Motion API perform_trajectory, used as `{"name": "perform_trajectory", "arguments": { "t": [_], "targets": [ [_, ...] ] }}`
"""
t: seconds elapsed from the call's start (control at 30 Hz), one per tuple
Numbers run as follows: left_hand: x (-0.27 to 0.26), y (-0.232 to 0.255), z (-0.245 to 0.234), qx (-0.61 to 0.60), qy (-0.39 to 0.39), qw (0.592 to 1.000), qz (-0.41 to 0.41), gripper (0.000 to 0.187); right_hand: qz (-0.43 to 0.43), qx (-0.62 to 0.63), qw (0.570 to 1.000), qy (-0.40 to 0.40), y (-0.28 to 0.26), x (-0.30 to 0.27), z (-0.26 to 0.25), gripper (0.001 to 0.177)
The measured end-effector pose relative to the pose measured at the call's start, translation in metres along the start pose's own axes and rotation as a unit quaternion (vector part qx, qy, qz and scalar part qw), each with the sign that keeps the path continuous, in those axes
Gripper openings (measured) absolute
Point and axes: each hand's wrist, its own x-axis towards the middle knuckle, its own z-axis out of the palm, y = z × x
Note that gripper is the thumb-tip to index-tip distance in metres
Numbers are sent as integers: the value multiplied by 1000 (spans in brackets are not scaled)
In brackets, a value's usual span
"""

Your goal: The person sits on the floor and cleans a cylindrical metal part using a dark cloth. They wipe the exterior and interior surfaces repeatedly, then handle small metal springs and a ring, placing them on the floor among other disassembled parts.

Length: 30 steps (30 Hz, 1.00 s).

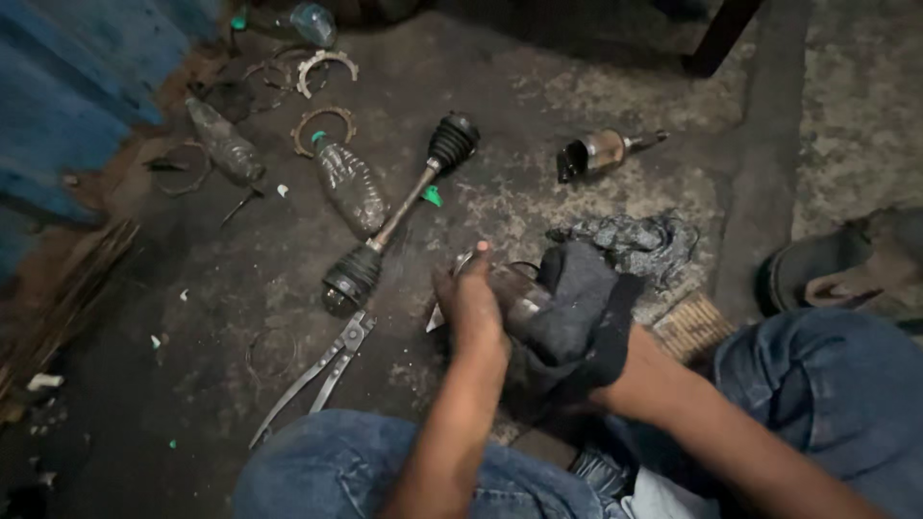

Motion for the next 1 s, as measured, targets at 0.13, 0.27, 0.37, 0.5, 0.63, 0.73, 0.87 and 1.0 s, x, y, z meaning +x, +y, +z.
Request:
{"name": "perform_trajectory", "arguments": {
  "t": [0.13, 0.27, 0.37, 0.5, 0.63, 0.73, 0.87, 1.0],
  "targets": [
    [-10, -6, -1, 157, -13, 952, 263, 42, 18, -120, 992, -32, -1, 12, 12, 60],
    [-22, 6, -3, 106, -72, 969, 211, 39, 49, 209, 974, -70, 4, 8, 6, 60],
    [-23, 17, 1, -11, -158, 979, 129, 37, -44, 88, 995, 16, -14, 7, 2, 55],
    [-17, 14, 10, -70, -194, 975, 85, 41, -136, -6, 991, 8, -27, 21, -17, 50],
    [-11, -7, 10, 66, -83, 971, 214, 41, -202, -70, 977, -5, -33, 38, -35, 44],
    [-8, -16, 5, 103, -30, 957, 270, 43, -219, -85, 971, 39, -49, 41, -38, 40],
    [-14, -4, -2, 53, -71, 956, 279, 42, -228, -22, 968, 102, -73, 48, -48, 58],
    [-34, 14, 1, 25, -138, 962, 233, 43, -188, -64, 973, 115, -83, 47, -44, 52]
  ]
}}
